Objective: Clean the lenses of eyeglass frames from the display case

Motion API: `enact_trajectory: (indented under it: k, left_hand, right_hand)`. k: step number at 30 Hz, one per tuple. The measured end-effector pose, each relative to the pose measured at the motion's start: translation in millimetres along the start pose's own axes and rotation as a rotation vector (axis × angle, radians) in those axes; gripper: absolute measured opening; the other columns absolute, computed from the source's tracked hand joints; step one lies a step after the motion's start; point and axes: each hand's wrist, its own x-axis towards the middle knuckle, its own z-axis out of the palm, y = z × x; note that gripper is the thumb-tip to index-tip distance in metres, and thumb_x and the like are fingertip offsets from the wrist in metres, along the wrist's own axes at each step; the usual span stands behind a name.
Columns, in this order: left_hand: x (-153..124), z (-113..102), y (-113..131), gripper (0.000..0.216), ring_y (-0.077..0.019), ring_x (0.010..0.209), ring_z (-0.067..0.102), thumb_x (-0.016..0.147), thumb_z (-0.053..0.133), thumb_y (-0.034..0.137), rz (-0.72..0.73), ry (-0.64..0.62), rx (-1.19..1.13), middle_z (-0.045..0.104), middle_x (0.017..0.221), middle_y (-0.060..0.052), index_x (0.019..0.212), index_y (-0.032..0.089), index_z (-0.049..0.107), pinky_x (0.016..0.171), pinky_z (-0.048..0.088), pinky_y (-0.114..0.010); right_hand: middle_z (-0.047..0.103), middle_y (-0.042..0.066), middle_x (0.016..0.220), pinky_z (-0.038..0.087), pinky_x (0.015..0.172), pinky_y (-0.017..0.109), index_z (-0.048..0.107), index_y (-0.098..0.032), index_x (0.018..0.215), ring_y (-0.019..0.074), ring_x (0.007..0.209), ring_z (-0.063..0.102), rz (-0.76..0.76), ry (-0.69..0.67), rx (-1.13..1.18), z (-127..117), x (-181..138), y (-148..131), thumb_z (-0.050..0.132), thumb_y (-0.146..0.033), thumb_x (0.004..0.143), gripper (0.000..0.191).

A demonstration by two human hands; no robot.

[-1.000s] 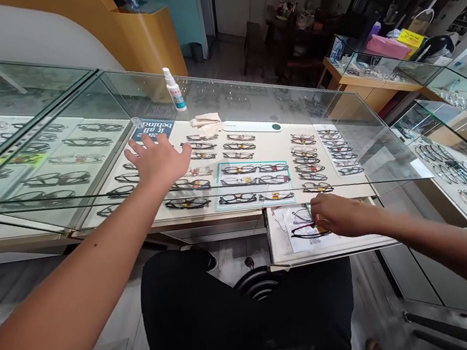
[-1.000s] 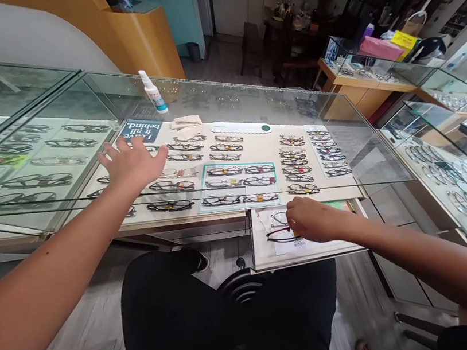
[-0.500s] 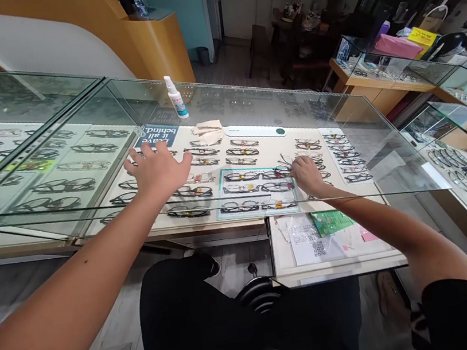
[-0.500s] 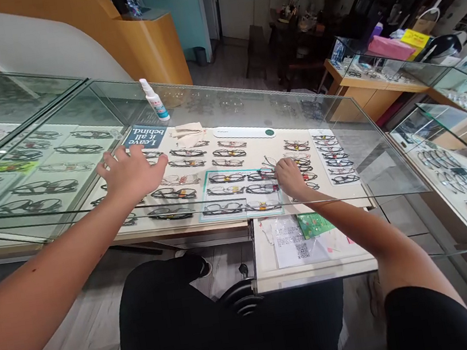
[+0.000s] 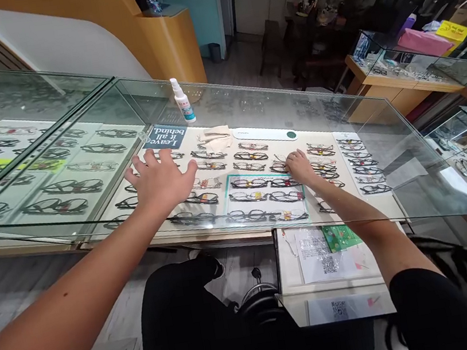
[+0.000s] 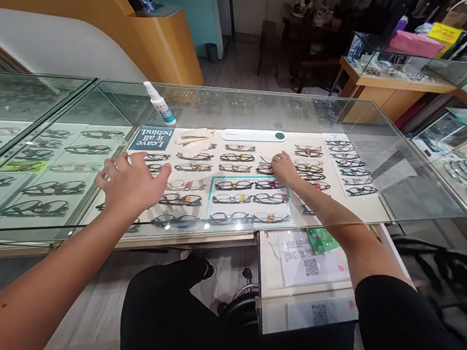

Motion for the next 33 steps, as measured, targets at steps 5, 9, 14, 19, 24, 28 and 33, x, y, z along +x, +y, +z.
enact_trajectory:
  k: [5, 9, 14, 19, 24, 28, 33]
  left_hand:
    - [0, 1, -4, 0.089, -0.0517, 0.177, 0.016, 0.100, 0.042, 0.073, -0.010, -0.001, -0.094, 0.033, 0.186, -0.026, 0.169, 0.017, 0.049, 0.141, 0.016, -0.072]
    - [-1, 1, -4, 0.091, -0.0523, 0.177, 0.016, 0.099, 0.044, 0.075, -0.015, 0.002, -0.103, 0.033, 0.187, -0.025, 0.171, 0.018, 0.048, 0.141, 0.014, -0.073]
    - [-3, -1, -1, 0.088, -0.0503, 0.177, 0.019, 0.103, 0.039, 0.073, -0.016, 0.007, -0.053, 0.036, 0.185, -0.026, 0.169, 0.016, 0.050, 0.140, 0.018, -0.072]
    - [-3, -3, -1, 0.089, -0.0522, 0.176, 0.018, 0.103, 0.036, 0.073, -0.014, -0.009, -0.035, 0.034, 0.185, -0.029, 0.168, 0.013, 0.050, 0.139, 0.019, -0.072]
    - [-3, -1, -2, 0.087, -0.0517, 0.176, 0.020, 0.102, 0.039, 0.071, -0.013, 0.009, -0.039, 0.036, 0.184, -0.029, 0.167, 0.014, 0.051, 0.140, 0.019, -0.072]
    - [-4, -1, -2, 0.086, -0.0522, 0.175, 0.021, 0.103, 0.038, 0.069, -0.003, 0.011, -0.040, 0.036, 0.184, -0.029, 0.167, 0.013, 0.051, 0.139, 0.019, -0.073]
    - [-4, -2, -2, 0.085, -0.0510, 0.176, 0.020, 0.103, 0.037, 0.069, -0.014, 0.004, -0.031, 0.036, 0.184, -0.027, 0.168, 0.014, 0.051, 0.139, 0.020, -0.071]
  right_hand:
    - [0.079, 0.019, 0.129, 0.029, 0.139, 0.054, 0.084, -0.015, 0.120, 0.0340, 0.136, 0.060, 0.011, -0.013, 0.022, 3, 8, -2, 0.052, -0.016, 0.109, 0.034]
    - [0.079, 0.019, 0.128, 0.029, 0.138, 0.056, 0.084, -0.015, 0.118, 0.0352, 0.135, 0.060, 0.028, -0.012, 0.046, 1, 9, -2, 0.052, -0.021, 0.110, 0.034]
    - [0.079, 0.019, 0.129, 0.026, 0.138, 0.053, 0.082, -0.015, 0.119, 0.0356, 0.133, 0.059, 0.055, 0.018, 0.084, -4, 11, 1, 0.049, -0.026, 0.111, 0.035]
    - [0.078, 0.021, 0.124, 0.035, 0.128, 0.050, 0.075, -0.013, 0.123, 0.0360, 0.123, 0.061, 0.138, 0.059, 0.106, -7, 22, 9, 0.046, -0.017, 0.107, 0.034]
    - [0.081, 0.019, 0.110, 0.042, 0.113, 0.047, 0.074, -0.014, 0.119, 0.0350, 0.114, 0.063, 0.189, 0.041, 0.126, 2, 38, 17, 0.045, -0.006, 0.100, 0.036]
    - [0.082, 0.017, 0.104, 0.038, 0.119, 0.047, 0.074, -0.016, 0.118, 0.0333, 0.108, 0.066, 0.187, 0.017, 0.131, 10, 47, 20, 0.054, -0.005, 0.097, 0.031]
    - [0.082, 0.015, 0.105, 0.034, 0.123, 0.047, 0.075, -0.018, 0.117, 0.0324, 0.109, 0.067, 0.186, -0.004, 0.118, 14, 55, 19, 0.055, -0.005, 0.097, 0.031]
